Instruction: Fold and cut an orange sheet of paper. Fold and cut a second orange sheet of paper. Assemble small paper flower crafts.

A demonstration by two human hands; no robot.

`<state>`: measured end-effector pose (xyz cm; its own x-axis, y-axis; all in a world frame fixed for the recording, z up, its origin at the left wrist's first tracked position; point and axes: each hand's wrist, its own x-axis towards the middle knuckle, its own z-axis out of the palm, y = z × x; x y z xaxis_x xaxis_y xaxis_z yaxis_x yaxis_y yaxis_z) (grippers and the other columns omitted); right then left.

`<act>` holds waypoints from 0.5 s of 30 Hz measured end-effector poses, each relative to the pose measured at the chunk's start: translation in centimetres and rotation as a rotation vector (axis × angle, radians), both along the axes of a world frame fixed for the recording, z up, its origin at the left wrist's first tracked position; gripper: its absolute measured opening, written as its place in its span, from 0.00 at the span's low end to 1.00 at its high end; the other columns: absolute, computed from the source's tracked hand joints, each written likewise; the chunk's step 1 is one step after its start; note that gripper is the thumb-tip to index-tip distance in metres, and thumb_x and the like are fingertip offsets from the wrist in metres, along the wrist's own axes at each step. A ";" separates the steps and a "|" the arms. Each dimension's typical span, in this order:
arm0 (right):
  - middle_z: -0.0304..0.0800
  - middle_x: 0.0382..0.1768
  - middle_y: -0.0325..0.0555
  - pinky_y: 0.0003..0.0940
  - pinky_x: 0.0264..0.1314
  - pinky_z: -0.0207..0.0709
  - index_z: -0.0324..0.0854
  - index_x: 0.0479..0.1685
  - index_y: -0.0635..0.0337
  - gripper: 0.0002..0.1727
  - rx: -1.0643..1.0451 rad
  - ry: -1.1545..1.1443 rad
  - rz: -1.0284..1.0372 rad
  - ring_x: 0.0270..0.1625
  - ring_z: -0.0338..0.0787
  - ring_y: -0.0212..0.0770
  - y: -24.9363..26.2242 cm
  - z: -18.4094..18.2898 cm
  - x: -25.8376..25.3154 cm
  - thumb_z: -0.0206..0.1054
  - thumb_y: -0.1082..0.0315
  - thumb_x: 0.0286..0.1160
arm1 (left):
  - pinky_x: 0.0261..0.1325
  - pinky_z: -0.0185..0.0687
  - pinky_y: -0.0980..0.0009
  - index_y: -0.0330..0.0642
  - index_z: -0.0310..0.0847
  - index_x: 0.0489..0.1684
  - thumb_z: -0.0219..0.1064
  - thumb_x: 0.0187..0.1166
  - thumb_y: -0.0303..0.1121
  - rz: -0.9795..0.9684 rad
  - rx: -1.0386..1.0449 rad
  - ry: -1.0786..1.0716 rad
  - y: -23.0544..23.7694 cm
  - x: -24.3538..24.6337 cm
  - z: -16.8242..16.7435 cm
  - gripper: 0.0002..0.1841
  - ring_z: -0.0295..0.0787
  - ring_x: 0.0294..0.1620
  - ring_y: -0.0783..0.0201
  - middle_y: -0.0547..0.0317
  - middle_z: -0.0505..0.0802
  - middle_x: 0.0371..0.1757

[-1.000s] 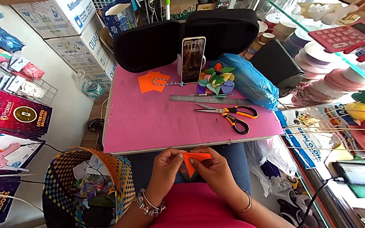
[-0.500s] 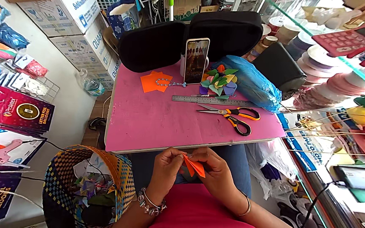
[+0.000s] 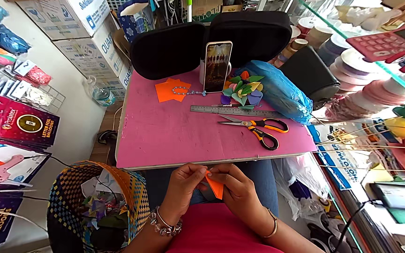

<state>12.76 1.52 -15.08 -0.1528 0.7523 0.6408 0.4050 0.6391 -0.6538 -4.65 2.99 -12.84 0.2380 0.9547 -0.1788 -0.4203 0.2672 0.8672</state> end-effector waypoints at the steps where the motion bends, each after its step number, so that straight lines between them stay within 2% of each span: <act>1: 0.89 0.48 0.45 0.16 0.61 0.81 0.90 0.45 0.59 0.08 -0.009 0.015 0.007 0.55 0.88 0.28 0.1 0.0 0.0 0.65 0.76 0.77 | 0.38 0.93 0.72 0.35 0.89 0.39 0.66 0.80 0.23 0.007 -0.005 0.023 0.0 0.1 0.1 0.05 0.96 0.33 0.67 0.53 0.96 0.36; 3: 0.89 0.49 0.45 0.16 0.60 0.83 0.90 0.46 0.60 0.09 -0.070 0.070 0.044 0.55 0.88 0.28 0.2 0.0 0.2 0.66 0.76 0.76 | 0.37 0.92 0.73 0.35 0.89 0.38 0.67 0.80 0.22 0.015 -0.014 0.050 0.0 0.2 0.2 0.05 0.95 0.33 0.67 0.54 0.97 0.36; 6: 0.90 0.55 0.46 0.22 0.54 0.88 0.89 0.51 0.63 0.10 -0.310 0.280 0.181 0.54 0.91 0.30 0.4 0.3 0.8 0.68 0.76 0.75 | 0.35 0.92 0.74 0.35 0.89 0.39 0.67 0.80 0.22 0.044 -0.003 0.088 0.1 0.3 0.2 0.04 0.95 0.31 0.68 0.54 0.96 0.35; 7: 0.90 0.57 0.46 0.26 0.55 0.90 0.88 0.55 0.64 0.12 -0.413 0.374 0.232 0.54 0.92 0.32 0.3 0.4 1.1 0.66 0.77 0.75 | 0.34 0.92 0.74 0.35 0.88 0.39 0.67 0.80 0.22 0.066 0.008 0.108 0.2 0.4 0.1 0.04 0.94 0.31 0.69 0.55 0.96 0.34; 9: 0.92 0.59 0.45 0.30 0.54 0.89 0.83 0.63 0.65 0.18 -0.602 0.547 0.312 0.53 0.93 0.34 0.3 0.5 1.6 0.57 0.77 0.77 | 0.34 0.92 0.74 0.34 0.88 0.39 0.67 0.80 0.22 0.113 0.044 0.156 0.3 0.4 0.1 0.03 0.94 0.30 0.69 0.56 0.96 0.33; 11: 0.92 0.60 0.45 0.33 0.53 0.88 0.80 0.69 0.63 0.21 -0.717 0.640 0.362 0.54 0.93 0.36 0.3 0.5 1.8 0.53 0.69 0.81 | 0.34 0.92 0.74 0.34 0.87 0.40 0.68 0.80 0.23 0.145 0.098 0.215 0.4 0.4 0.0 0.03 0.94 0.31 0.69 0.58 0.96 0.33; 13: 0.91 0.60 0.45 0.32 0.54 0.88 0.78 0.72 0.65 0.22 -0.720 0.621 0.363 0.54 0.92 0.36 0.1 0.6 1.5 0.61 0.64 0.83 | 0.33 0.91 0.75 0.34 0.87 0.41 0.68 0.80 0.23 0.163 0.152 0.261 0.4 0.5 -0.2 0.03 0.94 0.30 0.70 0.58 0.96 0.33; 15: 0.92 0.58 0.46 0.31 0.53 0.90 0.77 0.71 0.67 0.23 -0.689 0.564 0.323 0.53 0.94 0.36 -0.2 0.9 0.8 0.69 0.67 0.79 | 0.33 0.91 0.75 0.33 0.86 0.41 0.68 0.80 0.23 0.170 0.187 0.269 0.3 0.6 -0.3 0.03 0.94 0.30 0.70 0.58 0.96 0.33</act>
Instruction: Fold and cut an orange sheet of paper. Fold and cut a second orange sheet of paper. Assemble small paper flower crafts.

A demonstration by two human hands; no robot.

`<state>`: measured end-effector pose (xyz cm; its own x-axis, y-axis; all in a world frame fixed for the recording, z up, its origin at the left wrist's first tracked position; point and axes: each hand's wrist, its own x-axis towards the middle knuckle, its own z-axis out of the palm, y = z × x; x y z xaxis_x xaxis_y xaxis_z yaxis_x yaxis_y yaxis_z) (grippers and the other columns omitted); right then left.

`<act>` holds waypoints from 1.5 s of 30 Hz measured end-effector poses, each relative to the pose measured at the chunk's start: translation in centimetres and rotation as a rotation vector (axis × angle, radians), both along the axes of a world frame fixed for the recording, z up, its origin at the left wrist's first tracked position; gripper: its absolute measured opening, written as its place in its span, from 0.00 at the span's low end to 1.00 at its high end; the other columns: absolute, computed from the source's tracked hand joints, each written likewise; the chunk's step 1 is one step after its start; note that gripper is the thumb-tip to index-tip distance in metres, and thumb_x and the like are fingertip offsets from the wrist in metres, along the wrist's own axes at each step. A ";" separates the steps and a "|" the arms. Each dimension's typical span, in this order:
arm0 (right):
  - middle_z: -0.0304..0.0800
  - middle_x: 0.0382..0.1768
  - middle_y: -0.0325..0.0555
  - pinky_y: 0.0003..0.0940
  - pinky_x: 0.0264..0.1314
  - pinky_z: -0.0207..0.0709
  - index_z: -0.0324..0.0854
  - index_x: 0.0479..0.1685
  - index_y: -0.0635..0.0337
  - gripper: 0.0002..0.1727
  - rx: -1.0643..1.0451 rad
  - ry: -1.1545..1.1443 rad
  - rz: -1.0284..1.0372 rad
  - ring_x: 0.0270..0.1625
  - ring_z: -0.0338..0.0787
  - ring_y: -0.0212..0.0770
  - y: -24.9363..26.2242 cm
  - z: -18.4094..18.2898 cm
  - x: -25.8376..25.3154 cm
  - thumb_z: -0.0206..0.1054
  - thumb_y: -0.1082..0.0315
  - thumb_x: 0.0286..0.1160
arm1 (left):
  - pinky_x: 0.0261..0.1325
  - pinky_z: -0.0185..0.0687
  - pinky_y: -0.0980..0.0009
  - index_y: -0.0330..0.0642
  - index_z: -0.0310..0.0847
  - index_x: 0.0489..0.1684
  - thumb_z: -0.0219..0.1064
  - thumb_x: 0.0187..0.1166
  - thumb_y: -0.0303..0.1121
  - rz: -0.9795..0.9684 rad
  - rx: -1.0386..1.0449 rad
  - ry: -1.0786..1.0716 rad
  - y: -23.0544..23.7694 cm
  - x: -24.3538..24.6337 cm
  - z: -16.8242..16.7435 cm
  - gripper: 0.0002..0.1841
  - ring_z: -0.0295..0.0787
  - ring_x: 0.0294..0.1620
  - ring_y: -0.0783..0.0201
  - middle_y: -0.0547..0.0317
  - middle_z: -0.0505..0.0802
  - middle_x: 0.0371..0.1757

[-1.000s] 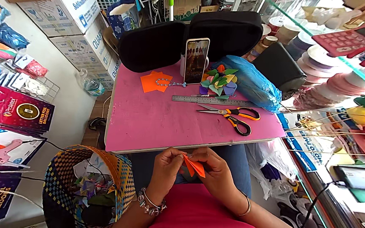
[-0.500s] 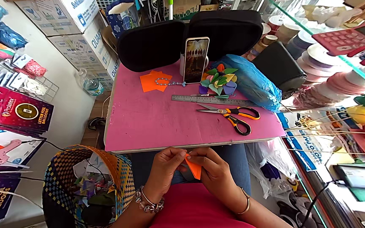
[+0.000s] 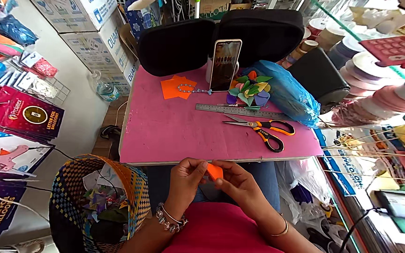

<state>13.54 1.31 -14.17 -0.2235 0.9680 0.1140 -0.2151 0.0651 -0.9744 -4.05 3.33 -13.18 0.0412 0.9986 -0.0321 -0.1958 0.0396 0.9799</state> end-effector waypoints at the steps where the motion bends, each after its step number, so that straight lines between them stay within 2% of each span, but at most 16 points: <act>1: 0.92 0.58 0.46 0.30 0.53 0.91 0.78 0.70 0.67 0.23 0.014 -0.020 -0.019 0.52 0.94 0.36 -0.1 0.0 -0.3 0.72 0.70 0.76 | 0.32 0.91 0.75 0.33 0.86 0.41 0.68 0.79 0.23 0.002 0.012 -0.002 0.0 0.1 -0.1 0.03 0.94 0.29 0.70 0.58 0.96 0.33; 3: 0.93 0.56 0.47 0.28 0.51 0.91 0.80 0.68 0.68 0.23 0.041 -0.041 -0.050 0.50 0.95 0.36 -0.1 -0.1 -0.7 0.73 0.75 0.73 | 0.32 0.91 0.76 0.33 0.86 0.41 0.68 0.79 0.23 0.002 0.030 -0.005 0.0 0.1 -0.1 0.02 0.93 0.29 0.71 0.59 0.96 0.33; 6: 0.94 0.54 0.46 0.27 0.49 0.91 0.81 0.66 0.68 0.22 0.053 -0.062 -0.075 0.47 0.95 0.34 0.0 -0.2 -0.9 0.74 0.77 0.71 | 0.32 0.91 0.76 0.33 0.86 0.41 0.68 0.80 0.23 0.003 0.031 -0.010 0.0 0.0 -0.1 0.02 0.93 0.29 0.71 0.59 0.95 0.33; 13: 0.94 0.54 0.47 0.26 0.48 0.91 0.82 0.64 0.69 0.21 0.096 -0.104 -0.142 0.45 0.95 0.34 0.0 -0.4 -1.3 0.73 0.79 0.69 | 0.34 0.92 0.75 0.33 0.86 0.41 0.68 0.80 0.23 0.003 0.008 -0.006 0.0 -0.1 0.1 0.03 0.94 0.31 0.70 0.58 0.96 0.34; 18: 0.91 0.57 0.48 0.26 0.49 0.91 0.83 0.63 0.69 0.22 0.118 -0.149 -0.170 0.46 0.94 0.34 0.0 -0.6 -1.4 0.74 0.78 0.67 | 0.36 0.93 0.74 0.32 0.86 0.43 0.67 0.81 0.23 -0.005 -0.047 -0.023 0.0 -0.1 0.2 0.03 0.95 0.32 0.68 0.57 0.96 0.35; 29: 0.93 0.54 0.46 0.25 0.47 0.91 0.82 0.63 0.69 0.22 0.073 -0.112 -0.145 0.43 0.95 0.32 0.2 -0.5 -1.3 0.74 0.80 0.67 | 0.36 0.93 0.74 0.31 0.86 0.44 0.67 0.80 0.22 0.016 -0.025 -0.002 0.0 0.2 -0.2 0.04 0.94 0.31 0.68 0.56 0.95 0.34; 31: 0.94 0.54 0.47 0.26 0.48 0.91 0.80 0.66 0.70 0.24 0.059 -0.084 -0.131 0.44 0.95 0.34 0.1 -0.5 -1.3 0.75 0.79 0.68 | 0.37 0.94 0.73 0.31 0.86 0.43 0.68 0.79 0.21 0.038 0.011 -0.014 0.0 0.4 -0.4 0.03 0.95 0.30 0.69 0.57 0.95 0.34; 33: 0.92 0.56 0.48 0.29 0.48 0.92 0.70 0.75 0.72 0.31 0.008 -0.050 -0.096 0.47 0.95 0.36 0.1 -0.3 -1.1 0.74 0.76 0.71 | 0.38 0.95 0.72 0.31 0.85 0.42 0.68 0.79 0.20 0.056 0.062 -0.024 0.0 0.5 -0.6 0.02 0.95 0.31 0.69 0.58 0.95 0.34; 35: 0.92 0.54 0.48 0.29 0.45 0.92 0.64 0.78 0.71 0.35 -0.077 -0.025 -0.086 0.46 0.95 0.37 0.1 0.0 -1.0 0.74 0.75 0.71 | 0.38 0.95 0.72 0.31 0.86 0.42 0.68 0.78 0.20 0.074 0.124 -0.016 0.1 0.6 -0.8 0.03 0.95 0.31 0.69 0.59 0.95 0.34; 41: 0.94 0.45 0.46 0.27 0.40 0.91 0.75 0.64 0.66 0.24 -0.234 0.039 -0.126 0.39 0.95 0.35 0.0 0.4 -1.3 0.73 0.81 0.67 | 0.37 0.94 0.74 0.31 0.86 0.43 0.68 0.79 0.21 0.082 0.178 0.039 -0.2 0.7 -0.9 0.04 0.95 0.31 0.70 0.60 0.96 0.35; 45: 0.94 0.45 0.47 0.27 0.40 0.90 0.76 0.63 0.66 0.23 -0.253 0.037 -0.134 0.38 0.95 0.35 0.1 0.4 -1.1 0.72 0.82 0.66 | 0.37 0.93 0.75 0.32 0.85 0.45 0.67 0.80 0.23 0.017 0.118 0.030 -0.1 0.5 -0.6 0.04 0.94 0.32 0.70 0.59 0.95 0.36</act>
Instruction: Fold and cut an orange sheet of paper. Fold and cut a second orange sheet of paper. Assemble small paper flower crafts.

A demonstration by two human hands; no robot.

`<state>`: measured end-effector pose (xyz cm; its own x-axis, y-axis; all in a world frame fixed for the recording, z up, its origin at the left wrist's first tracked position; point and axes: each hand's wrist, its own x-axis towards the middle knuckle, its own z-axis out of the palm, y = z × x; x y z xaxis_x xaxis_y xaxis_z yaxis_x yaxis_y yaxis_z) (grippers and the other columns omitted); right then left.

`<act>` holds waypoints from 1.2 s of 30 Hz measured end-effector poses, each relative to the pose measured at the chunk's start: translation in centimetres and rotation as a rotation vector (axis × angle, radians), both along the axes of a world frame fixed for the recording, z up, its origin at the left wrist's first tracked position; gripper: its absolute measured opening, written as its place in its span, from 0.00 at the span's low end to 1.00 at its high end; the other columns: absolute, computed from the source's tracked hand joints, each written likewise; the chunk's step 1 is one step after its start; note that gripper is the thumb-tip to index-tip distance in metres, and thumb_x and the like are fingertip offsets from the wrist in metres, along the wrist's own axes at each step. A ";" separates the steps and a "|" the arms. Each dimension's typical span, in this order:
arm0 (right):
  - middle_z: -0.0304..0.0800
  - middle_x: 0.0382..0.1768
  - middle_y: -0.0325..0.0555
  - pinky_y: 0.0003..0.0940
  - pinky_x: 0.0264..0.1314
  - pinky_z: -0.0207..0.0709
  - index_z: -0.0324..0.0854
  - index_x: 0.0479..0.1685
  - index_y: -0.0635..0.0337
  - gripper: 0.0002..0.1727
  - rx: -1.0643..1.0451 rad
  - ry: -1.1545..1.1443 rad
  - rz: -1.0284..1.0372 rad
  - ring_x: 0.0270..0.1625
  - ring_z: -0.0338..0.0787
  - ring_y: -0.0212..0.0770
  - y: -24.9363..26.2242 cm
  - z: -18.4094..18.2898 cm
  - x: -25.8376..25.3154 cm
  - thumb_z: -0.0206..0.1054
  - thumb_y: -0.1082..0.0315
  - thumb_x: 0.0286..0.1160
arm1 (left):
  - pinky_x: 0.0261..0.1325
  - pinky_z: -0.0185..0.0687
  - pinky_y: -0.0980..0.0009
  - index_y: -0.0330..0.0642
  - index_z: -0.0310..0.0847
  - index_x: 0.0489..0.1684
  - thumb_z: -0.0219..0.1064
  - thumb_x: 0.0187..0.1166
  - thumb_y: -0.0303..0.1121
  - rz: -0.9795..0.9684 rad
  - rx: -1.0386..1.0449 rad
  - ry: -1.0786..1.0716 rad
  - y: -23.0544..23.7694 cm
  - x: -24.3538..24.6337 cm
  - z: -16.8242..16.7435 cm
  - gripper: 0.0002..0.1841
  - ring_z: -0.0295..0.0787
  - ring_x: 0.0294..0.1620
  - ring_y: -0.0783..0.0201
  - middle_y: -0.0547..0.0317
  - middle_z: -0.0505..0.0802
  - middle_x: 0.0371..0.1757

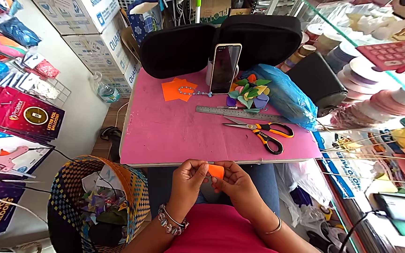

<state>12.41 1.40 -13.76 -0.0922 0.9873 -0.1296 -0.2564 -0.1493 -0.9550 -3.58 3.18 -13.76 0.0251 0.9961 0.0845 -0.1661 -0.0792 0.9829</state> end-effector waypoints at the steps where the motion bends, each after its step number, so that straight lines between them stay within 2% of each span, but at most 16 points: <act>1: 0.94 0.44 0.46 0.27 0.40 0.90 0.76 0.62 0.66 0.23 0.004 -0.004 -0.002 0.37 0.95 0.35 0.0 0.0 0.0 0.72 0.82 0.66 | 0.39 0.93 0.75 0.32 0.84 0.46 0.66 0.81 0.23 -0.028 -0.009 -0.001 0.0 -0.1 0.0 0.05 0.94 0.34 0.70 0.59 0.94 0.37; 5: 0.95 0.43 0.46 0.26 0.39 0.90 0.76 0.62 0.66 0.23 0.003 -0.006 0.000 0.37 0.95 0.34 0.0 0.1 0.3 0.72 0.82 0.66 | 0.41 0.92 0.74 0.32 0.83 0.53 0.68 0.79 0.24 -0.159 -0.065 -0.038 0.1 -0.6 -0.2 0.09 0.93 0.37 0.70 0.60 0.94 0.41; 9: 0.94 0.43 0.46 0.26 0.38 0.89 0.75 0.62 0.64 0.23 -0.084 0.086 0.083 0.35 0.94 0.33 0.1 0.5 0.9 0.72 0.81 0.66 | 0.42 0.92 0.74 0.32 0.78 0.70 0.69 0.78 0.23 -0.308 -0.039 -0.098 0.3 -1.4 -0.6 0.21 0.93 0.42 0.69 0.59 0.94 0.50; 14: 0.95 0.40 0.46 0.25 0.38 0.88 0.76 0.57 0.60 0.19 -0.180 0.229 0.176 0.33 0.93 0.32 0.0 0.9 1.4 0.71 0.81 0.67 | 0.42 0.92 0.75 0.39 0.86 0.61 0.71 0.80 0.29 -0.410 0.104 -0.127 0.7 -1.9 -1.6 0.14 0.91 0.43 0.73 0.62 0.91 0.54; 21: 0.95 0.39 0.46 0.24 0.37 0.88 0.77 0.55 0.58 0.18 -0.245 0.359 0.290 0.32 0.93 0.32 0.1 0.7 1.9 0.74 0.80 0.67 | 0.42 0.92 0.77 0.46 0.87 0.59 0.71 0.80 0.31 -0.485 0.203 -0.181 1.1 -2.2 -2.2 0.12 0.91 0.44 0.75 0.66 0.89 0.54; 31: 0.95 0.40 0.48 0.24 0.37 0.88 0.78 0.54 0.58 0.19 -0.252 0.415 0.328 0.32 0.94 0.33 0.2 0.4 2.0 0.75 0.80 0.65 | 0.41 0.91 0.79 0.47 0.87 0.59 0.72 0.79 0.30 -0.483 0.263 -0.209 1.3 -2.1 -2.8 0.13 0.90 0.44 0.76 0.65 0.89 0.52; 36: 0.95 0.39 0.45 0.25 0.37 0.88 0.78 0.52 0.59 0.18 -0.139 0.250 0.175 0.33 0.93 0.32 0.0 0.5 1.5 0.74 0.81 0.65 | 0.42 0.92 0.76 0.42 0.85 0.62 0.71 0.79 0.29 -0.414 0.165 -0.179 1.0 -1.8 -2.2 0.14 0.92 0.43 0.74 0.64 0.91 0.54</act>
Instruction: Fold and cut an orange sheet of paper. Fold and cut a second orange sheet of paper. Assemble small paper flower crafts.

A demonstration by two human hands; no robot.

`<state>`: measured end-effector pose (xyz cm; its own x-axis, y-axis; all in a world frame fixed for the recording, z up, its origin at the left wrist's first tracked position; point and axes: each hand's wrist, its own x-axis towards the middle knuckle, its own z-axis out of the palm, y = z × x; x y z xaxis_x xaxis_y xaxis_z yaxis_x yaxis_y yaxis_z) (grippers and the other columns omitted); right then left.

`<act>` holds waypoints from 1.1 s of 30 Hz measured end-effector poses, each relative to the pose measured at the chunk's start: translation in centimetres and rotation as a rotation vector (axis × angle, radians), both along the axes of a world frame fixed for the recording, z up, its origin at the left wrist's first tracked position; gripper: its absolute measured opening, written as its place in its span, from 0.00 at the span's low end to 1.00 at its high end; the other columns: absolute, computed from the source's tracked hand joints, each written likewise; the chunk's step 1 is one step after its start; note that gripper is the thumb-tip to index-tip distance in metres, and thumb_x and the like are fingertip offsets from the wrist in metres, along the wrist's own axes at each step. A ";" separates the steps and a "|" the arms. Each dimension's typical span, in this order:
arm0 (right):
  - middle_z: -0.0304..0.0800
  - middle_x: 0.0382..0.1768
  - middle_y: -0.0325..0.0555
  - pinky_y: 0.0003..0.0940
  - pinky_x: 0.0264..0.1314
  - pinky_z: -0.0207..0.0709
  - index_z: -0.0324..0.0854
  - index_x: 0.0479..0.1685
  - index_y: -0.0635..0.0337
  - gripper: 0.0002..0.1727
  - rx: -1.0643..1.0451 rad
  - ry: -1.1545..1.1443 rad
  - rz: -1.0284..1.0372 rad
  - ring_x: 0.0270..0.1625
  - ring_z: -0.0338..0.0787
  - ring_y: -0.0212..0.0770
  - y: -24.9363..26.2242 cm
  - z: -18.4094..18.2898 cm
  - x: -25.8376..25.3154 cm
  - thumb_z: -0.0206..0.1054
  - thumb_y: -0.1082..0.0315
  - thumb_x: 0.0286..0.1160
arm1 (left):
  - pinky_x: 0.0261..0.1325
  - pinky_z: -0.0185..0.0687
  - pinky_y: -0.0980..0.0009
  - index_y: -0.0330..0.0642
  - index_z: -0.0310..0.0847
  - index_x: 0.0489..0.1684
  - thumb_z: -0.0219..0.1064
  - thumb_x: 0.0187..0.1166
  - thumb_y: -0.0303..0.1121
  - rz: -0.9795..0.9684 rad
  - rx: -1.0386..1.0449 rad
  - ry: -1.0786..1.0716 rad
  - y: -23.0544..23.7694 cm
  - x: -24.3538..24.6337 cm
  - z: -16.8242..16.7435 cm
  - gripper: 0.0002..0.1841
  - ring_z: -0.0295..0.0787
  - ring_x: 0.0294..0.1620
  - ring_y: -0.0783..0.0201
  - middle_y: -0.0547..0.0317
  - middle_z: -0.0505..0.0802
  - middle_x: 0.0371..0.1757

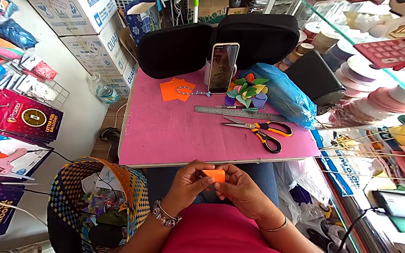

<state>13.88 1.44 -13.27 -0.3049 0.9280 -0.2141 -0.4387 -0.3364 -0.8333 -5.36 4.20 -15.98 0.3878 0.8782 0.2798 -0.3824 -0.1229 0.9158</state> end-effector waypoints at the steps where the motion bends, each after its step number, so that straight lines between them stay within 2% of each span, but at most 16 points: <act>1: 0.95 0.40 0.44 0.25 0.36 0.88 0.77 0.52 0.60 0.18 0.040 -0.055 -0.038 0.33 0.93 0.32 0.0 -0.1 -0.1 0.74 0.81 0.64 | 0.41 0.92 0.75 0.40 0.82 0.63 0.71 0.79 0.28 0.015 -0.040 0.015 -0.1 0.1 0.3 0.15 0.93 0.43 0.73 0.64 0.93 0.53; 3: 0.95 0.40 0.44 0.24 0.36 0.88 0.77 0.52 0.61 0.18 0.074 -0.106 -0.073 0.33 0.93 0.32 0.0 -0.2 -0.3 0.74 0.81 0.64 | 0.41 0.92 0.74 0.37 0.79 0.65 0.70 0.79 0.26 0.015 -0.108 0.044 -0.1 0.1 0.7 0.17 0.93 0.42 0.72 0.64 0.93 0.51; 6: 0.95 0.39 0.44 0.25 0.36 0.88 0.77 0.52 0.60 0.18 0.065 -0.118 -0.085 0.33 0.93 0.32 0.0 -0.3 -0.3 0.73 0.81 0.64 | 0.40 0.91 0.75 0.34 0.82 0.61 0.69 0.79 0.25 0.006 -0.191 0.098 -0.2 0.1 1.0 0.14 0.93 0.39 0.72 0.63 0.95 0.47; 12: 0.94 0.37 0.43 0.25 0.35 0.88 0.77 0.52 0.62 0.18 0.157 -0.247 -0.135 0.32 0.93 0.32 0.3 -0.7 -0.6 0.73 0.82 0.63 | 0.36 0.89 0.78 0.38 0.85 0.43 0.68 0.81 0.27 0.064 -0.277 0.253 -0.3 0.1 1.6 0.03 0.91 0.32 0.74 0.66 0.93 0.34; 24: 0.93 0.37 0.39 0.23 0.36 0.87 0.77 0.53 0.62 0.18 0.223 -0.405 -0.132 0.33 0.92 0.30 0.5 -0.9 -0.7 0.74 0.79 0.63 | 0.34 0.87 0.80 0.38 0.86 0.38 0.70 0.80 0.29 0.091 -0.347 0.410 -0.4 0.1 2.3 0.04 0.90 0.30 0.76 0.66 0.93 0.32; 33: 0.93 0.37 0.39 0.23 0.35 0.87 0.77 0.53 0.61 0.19 0.234 -0.394 -0.125 0.32 0.92 0.30 0.5 -0.8 -0.6 0.74 0.79 0.63 | 0.30 0.82 0.84 0.39 0.86 0.36 0.70 0.80 0.28 0.126 -0.294 0.368 -0.5 0.4 1.9 0.04 0.88 0.28 0.80 0.68 0.93 0.30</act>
<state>13.28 1.98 -14.11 -0.1256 0.9895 -0.0720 -0.0996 -0.0848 -0.9914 -5.00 3.70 -14.13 0.3004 0.9458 -0.1233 -0.0257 0.1373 0.9902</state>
